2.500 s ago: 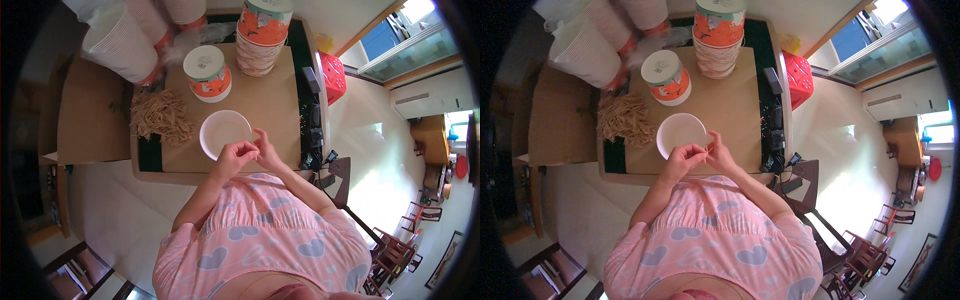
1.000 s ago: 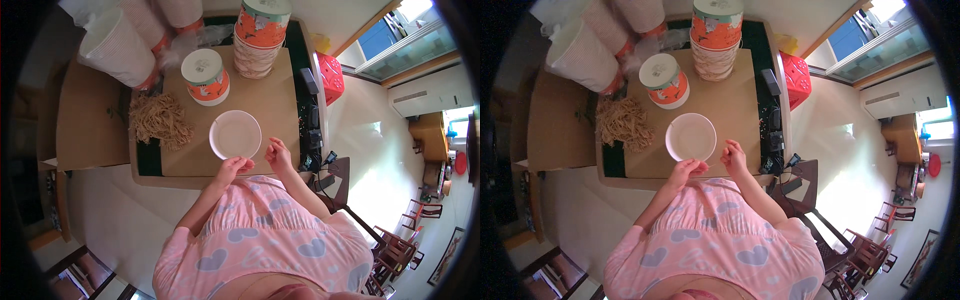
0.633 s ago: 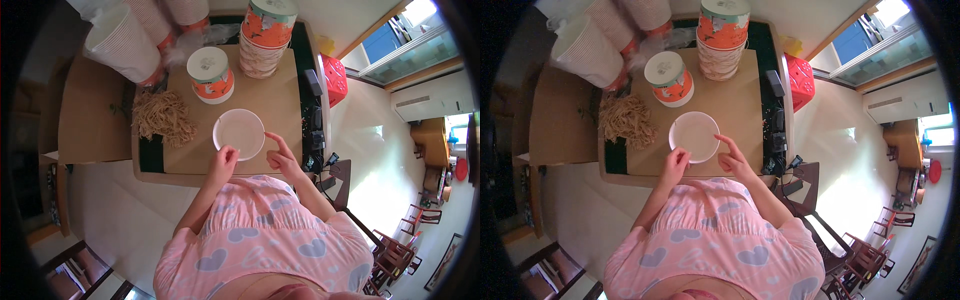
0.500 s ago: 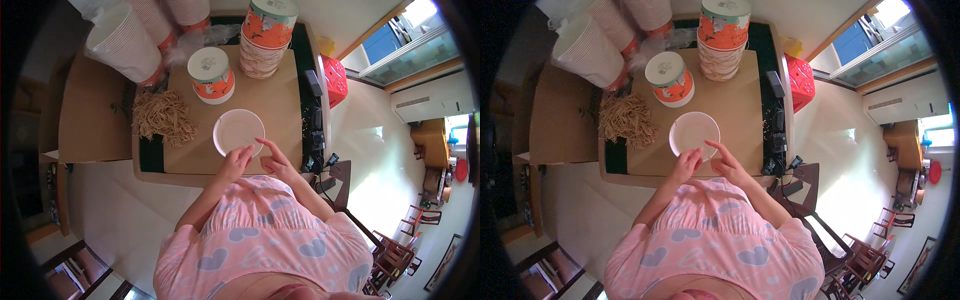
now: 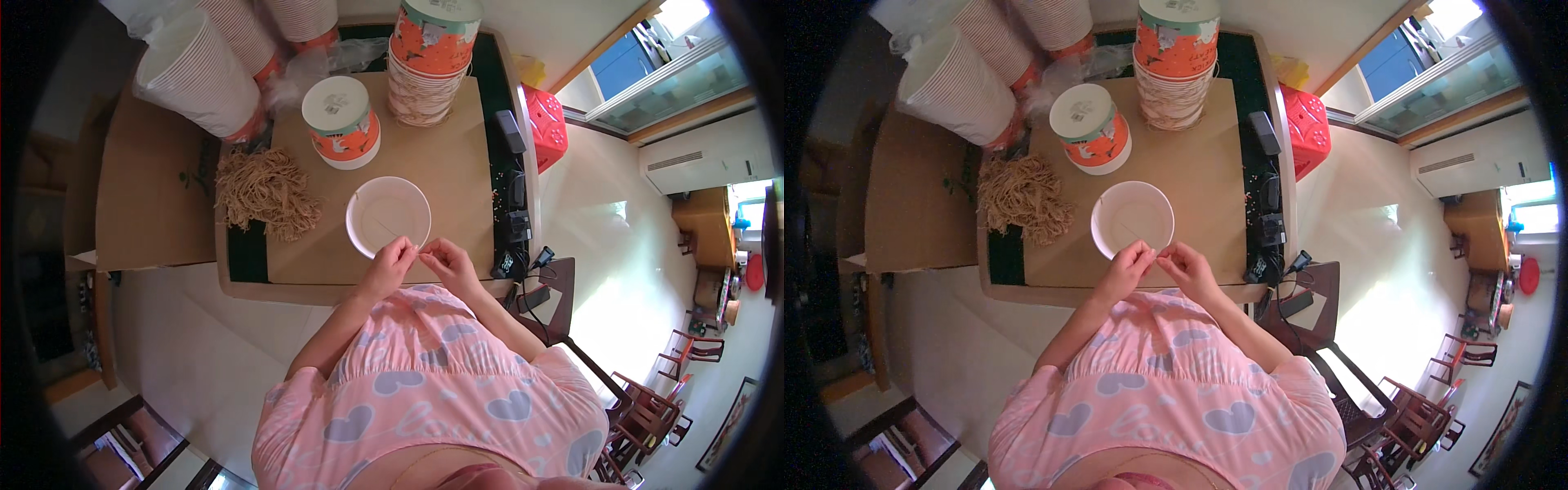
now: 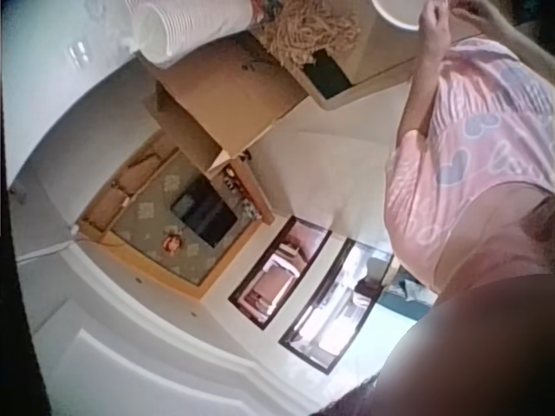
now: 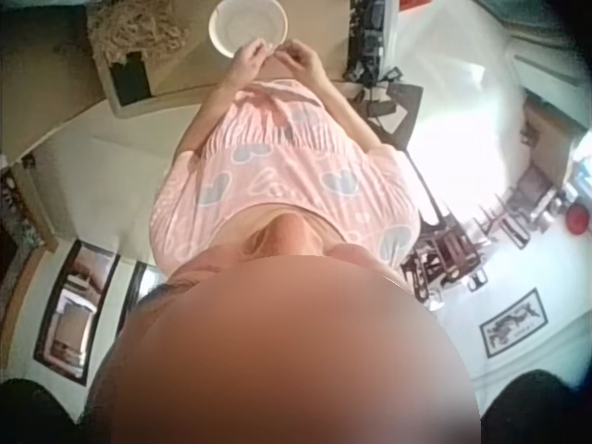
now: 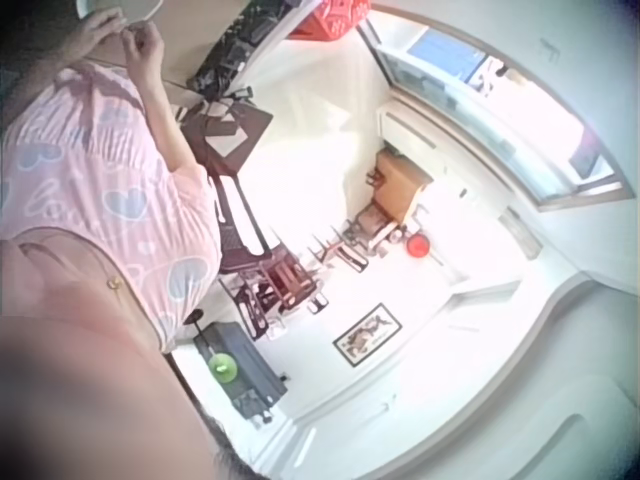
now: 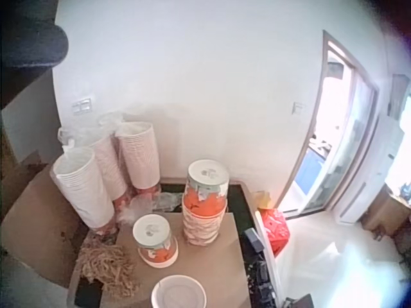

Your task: Peeling stickers from the inside of paper containers and stacking them.

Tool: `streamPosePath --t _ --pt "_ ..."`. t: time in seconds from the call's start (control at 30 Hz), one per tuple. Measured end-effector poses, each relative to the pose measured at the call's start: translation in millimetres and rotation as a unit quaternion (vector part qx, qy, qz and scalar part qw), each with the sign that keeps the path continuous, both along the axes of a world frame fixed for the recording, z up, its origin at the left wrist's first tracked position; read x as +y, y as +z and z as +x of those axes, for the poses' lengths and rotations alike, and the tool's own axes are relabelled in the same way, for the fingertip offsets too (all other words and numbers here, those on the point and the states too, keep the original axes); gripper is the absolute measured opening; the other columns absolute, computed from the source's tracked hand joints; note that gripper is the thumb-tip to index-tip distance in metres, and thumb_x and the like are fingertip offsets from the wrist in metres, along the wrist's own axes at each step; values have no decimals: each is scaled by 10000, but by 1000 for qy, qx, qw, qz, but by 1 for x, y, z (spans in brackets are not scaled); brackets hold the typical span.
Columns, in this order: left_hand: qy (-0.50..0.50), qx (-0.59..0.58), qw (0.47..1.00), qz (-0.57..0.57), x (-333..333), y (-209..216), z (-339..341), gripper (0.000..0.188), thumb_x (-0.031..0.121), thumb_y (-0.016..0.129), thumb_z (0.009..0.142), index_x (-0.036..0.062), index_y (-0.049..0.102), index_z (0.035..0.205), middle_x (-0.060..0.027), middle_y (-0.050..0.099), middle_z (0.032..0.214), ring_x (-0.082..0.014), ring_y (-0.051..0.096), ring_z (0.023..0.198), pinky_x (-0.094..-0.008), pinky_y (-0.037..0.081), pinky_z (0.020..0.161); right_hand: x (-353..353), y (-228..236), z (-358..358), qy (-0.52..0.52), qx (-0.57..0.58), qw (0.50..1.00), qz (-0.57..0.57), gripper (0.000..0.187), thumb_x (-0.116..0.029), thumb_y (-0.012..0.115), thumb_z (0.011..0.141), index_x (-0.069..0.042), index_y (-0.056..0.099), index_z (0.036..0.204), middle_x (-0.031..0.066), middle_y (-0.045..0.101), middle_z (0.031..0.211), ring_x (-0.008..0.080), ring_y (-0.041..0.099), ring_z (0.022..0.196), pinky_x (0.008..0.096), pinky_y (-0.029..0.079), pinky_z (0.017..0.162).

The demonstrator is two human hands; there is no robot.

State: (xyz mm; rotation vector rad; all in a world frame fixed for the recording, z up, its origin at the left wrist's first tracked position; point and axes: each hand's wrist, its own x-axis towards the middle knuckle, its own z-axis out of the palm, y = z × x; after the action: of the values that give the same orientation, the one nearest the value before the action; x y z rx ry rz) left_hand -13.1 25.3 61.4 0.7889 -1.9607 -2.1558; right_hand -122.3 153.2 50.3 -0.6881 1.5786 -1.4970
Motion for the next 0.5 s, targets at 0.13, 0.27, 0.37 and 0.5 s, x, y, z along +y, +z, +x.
streamPosePath --t 0.13,0.27,0.37,0.5 --pt "-6 -2 1000 -8 3 -9 0 223 143 497 933 25 442 752 7 439 609 -66 391 571 -250 353 514 1 4 -2 -8 20 1000 15 76 -77 623 869 -28 568 849 -85 442 618 -10 350 548 171 244 469" --pt "-6 -12 1000 -14 4 -11 -4 126 125 532 901 21 508 835 -30 501 649 -116 485 618 -271 422 588 6 4 -4 -20 30 998 42 71 -74 620 869 -20 578 851 -81 487 647 -7 385 553 165 271 481" --pt "-4 44 971 -234 1 -9 -13 110 105 578 839 20 553 906 -64 566 738 -198 562 712 -314 466 663 11 0 -5 -56 16 997 50 77 -83 633 858 -24 584 848 -74 492 638 -3 388 541 168 280 471" --pt "-38 51 850 -522 1 -25 -12 213 84 625 750 38 597 956 -93 604 874 -283 578 869 -378 481 747 12 -5 -11 -125 -75 988 49 101 -100 641 852 -22 577 847 -45 520 633 20 449 545 172 343 479"
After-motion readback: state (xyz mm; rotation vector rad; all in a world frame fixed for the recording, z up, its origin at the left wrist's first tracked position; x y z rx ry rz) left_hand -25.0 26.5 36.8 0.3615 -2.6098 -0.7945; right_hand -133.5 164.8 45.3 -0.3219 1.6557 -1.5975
